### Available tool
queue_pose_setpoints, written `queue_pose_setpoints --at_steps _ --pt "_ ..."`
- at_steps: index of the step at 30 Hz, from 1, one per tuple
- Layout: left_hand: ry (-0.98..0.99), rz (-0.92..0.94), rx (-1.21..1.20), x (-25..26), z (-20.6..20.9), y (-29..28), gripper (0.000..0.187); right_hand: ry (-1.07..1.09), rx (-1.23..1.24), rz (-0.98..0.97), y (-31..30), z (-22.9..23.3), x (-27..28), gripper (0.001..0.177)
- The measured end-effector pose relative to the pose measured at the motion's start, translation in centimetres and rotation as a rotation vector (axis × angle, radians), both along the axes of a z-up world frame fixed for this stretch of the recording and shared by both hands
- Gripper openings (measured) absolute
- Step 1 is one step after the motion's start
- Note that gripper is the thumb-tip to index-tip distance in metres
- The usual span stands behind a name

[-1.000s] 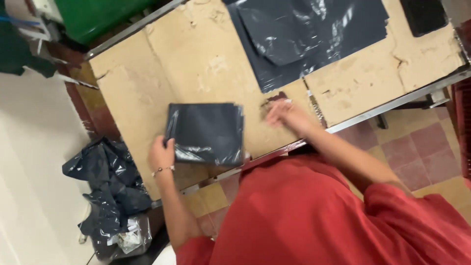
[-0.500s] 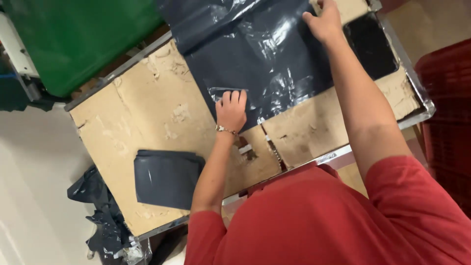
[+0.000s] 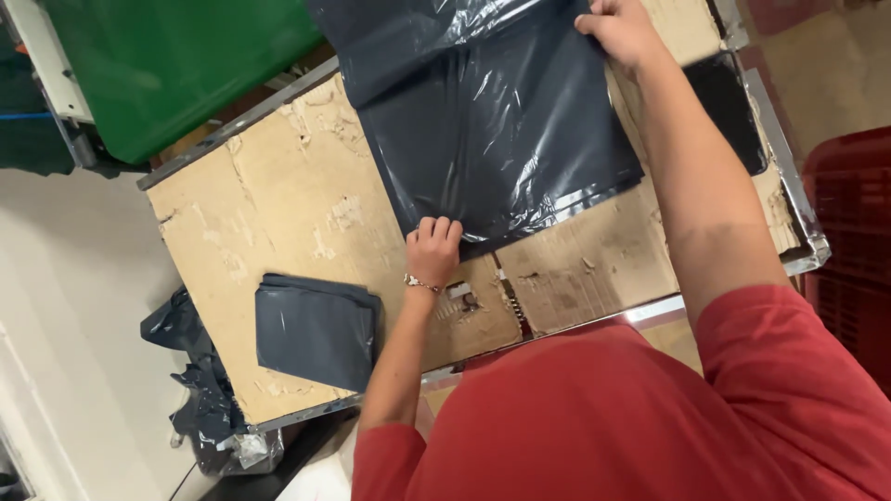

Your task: Folding large plastic bags into smaller rectangles and stacking them in a basket

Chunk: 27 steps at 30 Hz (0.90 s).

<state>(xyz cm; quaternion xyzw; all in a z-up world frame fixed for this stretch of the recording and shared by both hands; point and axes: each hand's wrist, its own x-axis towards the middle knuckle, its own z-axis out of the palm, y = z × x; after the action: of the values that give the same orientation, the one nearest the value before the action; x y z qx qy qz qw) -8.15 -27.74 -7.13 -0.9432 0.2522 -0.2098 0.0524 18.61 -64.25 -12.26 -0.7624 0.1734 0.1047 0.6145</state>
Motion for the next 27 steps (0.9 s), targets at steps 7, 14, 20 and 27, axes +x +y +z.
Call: queue_pose_setpoints --at_steps 7,14,20,27 --pt "0.179 0.005 -0.231 -2.5 -2.4 1.5 0.031 0.115 0.079 0.112 0.2 6.5 -6.4 0.045" --pt "0.152 0.253 -0.087 -6.2 -2.3 0.1 0.1 -0.01 -0.057 0.258 2.2 11.4 -13.6 0.049" --pt "0.091 0.447 -0.08 -5.6 -1.7 -2.7 0.118 -0.33 -0.292 0.217 5.0 15.8 -14.4 0.068" --pt "0.196 0.508 -0.135 -5.1 -7.0 -1.9 0.084 -0.325 -0.094 0.296 6.8 14.3 -18.6 0.083"
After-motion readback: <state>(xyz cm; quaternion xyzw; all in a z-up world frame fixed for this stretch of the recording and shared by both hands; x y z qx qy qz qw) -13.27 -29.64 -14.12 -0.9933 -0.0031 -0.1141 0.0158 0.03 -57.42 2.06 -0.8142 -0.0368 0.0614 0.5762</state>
